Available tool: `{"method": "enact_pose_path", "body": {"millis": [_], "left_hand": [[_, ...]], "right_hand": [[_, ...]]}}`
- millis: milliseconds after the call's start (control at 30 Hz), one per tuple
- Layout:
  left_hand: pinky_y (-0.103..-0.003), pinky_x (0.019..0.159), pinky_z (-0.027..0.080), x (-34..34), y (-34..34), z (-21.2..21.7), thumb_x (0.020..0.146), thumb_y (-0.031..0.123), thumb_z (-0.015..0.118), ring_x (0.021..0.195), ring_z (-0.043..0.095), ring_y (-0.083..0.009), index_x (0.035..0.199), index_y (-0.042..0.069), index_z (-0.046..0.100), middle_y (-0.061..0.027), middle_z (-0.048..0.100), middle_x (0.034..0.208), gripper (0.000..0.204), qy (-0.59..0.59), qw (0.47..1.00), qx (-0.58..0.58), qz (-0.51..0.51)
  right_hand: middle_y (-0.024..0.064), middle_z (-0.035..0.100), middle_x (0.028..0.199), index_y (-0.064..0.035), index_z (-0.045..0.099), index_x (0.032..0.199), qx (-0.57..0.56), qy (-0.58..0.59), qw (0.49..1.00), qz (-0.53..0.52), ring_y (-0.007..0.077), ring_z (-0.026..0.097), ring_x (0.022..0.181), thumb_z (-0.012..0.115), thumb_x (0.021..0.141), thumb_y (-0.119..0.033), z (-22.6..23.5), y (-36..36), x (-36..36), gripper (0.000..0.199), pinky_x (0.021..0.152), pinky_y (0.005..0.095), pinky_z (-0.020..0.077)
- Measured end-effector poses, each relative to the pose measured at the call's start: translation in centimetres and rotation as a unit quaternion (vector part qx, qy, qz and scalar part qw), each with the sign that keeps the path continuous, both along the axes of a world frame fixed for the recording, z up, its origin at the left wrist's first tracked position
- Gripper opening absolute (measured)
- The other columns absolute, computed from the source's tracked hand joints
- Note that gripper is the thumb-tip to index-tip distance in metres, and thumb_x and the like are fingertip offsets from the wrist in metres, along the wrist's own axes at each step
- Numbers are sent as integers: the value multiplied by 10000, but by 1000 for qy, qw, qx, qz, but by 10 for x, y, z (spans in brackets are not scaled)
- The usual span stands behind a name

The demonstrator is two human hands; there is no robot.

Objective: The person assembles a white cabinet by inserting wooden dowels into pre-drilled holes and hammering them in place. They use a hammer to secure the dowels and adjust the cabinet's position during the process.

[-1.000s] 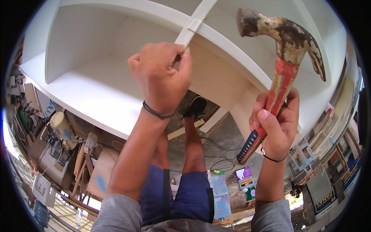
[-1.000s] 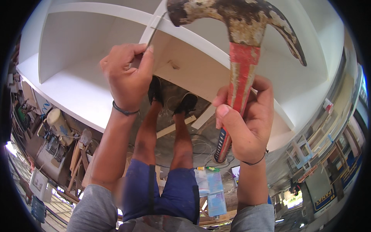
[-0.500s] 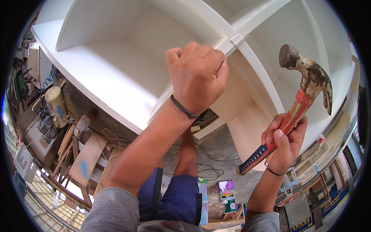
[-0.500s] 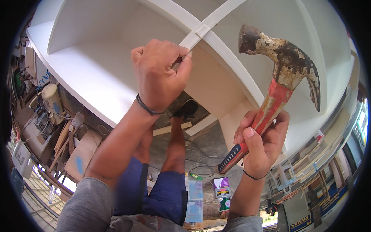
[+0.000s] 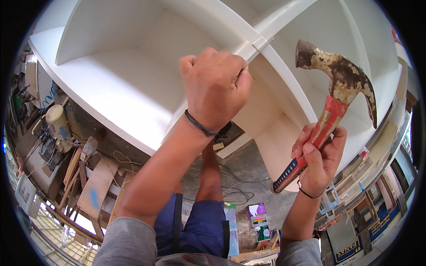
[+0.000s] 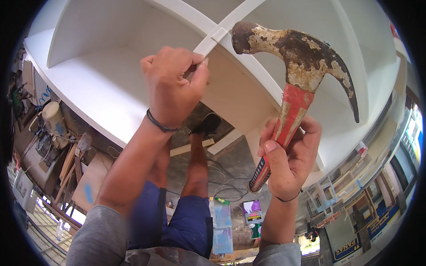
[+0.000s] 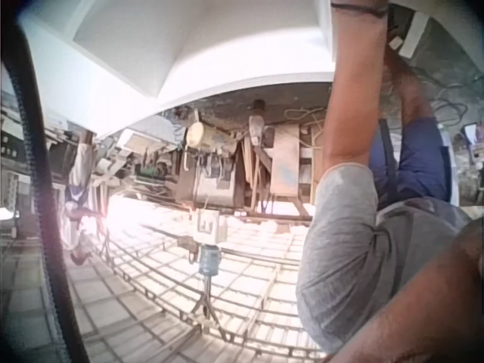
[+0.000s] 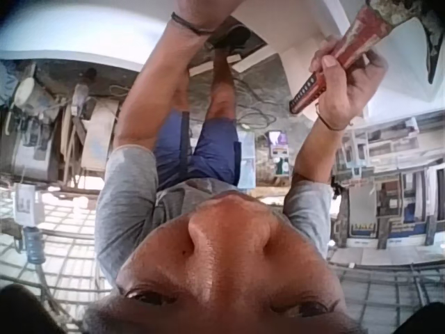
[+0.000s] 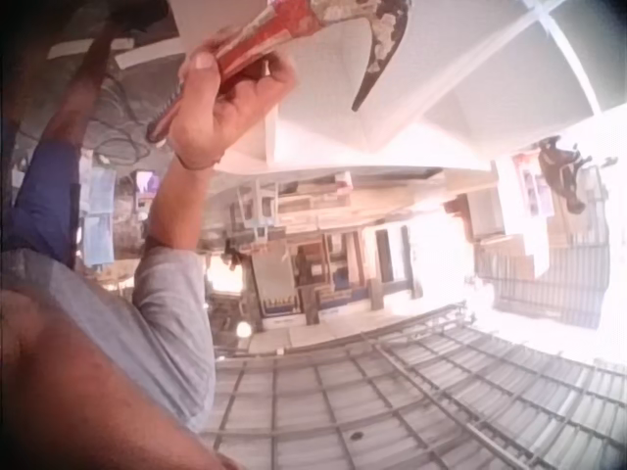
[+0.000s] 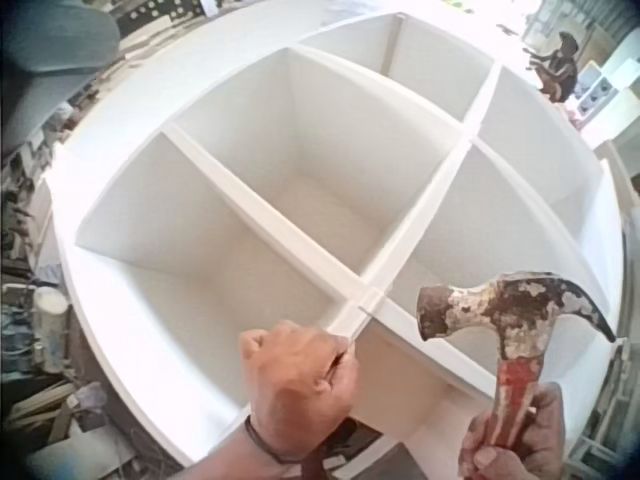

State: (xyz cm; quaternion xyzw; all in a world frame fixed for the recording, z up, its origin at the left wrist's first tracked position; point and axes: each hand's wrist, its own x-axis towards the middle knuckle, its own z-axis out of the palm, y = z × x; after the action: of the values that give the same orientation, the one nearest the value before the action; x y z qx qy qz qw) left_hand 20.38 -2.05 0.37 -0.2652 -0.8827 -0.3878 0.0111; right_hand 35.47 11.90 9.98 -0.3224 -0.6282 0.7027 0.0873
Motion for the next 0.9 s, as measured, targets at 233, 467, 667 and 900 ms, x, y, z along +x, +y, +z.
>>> {"method": "enact_pose_path", "body": {"millis": [233,467,667,900], "left_hand": [[-333,767,317,0,-1,-1,720,81,715,681,558,-147,765,138,669,53,604,684,86,5,1000,-12,3],[-377,717,299,-1,1,-3,726,109,653,680,496,-190,672,138,604,21,554,659,79,12,1000,12,7],[-347,753,312,-1,-3,0,736,94,703,694,542,-153,733,135,653,53,578,666,64,-1,1000,-28,-3],[-353,745,310,-1,-1,-1,709,80,693,690,539,-164,722,141,647,44,571,661,78,7,1000,-22,0]], "right_hand": [[168,577,920,6,328,1259,16,5,1000,15,133,533,685,541,857,20,-1,2,0,456,602,246,464],[187,592,1017,21,328,1309,162,-32,983,85,141,559,723,543,924,-6,-2,1,-1,442,662,264,488],[92,610,965,45,414,1348,361,-103,908,188,112,530,644,521,987,-108,-1,2,-13,407,595,238,452],[187,635,1007,20,423,1352,446,-82,856,249,272,630,791,542,980,-111,-2,3,-27,412,723,345,503]]}}
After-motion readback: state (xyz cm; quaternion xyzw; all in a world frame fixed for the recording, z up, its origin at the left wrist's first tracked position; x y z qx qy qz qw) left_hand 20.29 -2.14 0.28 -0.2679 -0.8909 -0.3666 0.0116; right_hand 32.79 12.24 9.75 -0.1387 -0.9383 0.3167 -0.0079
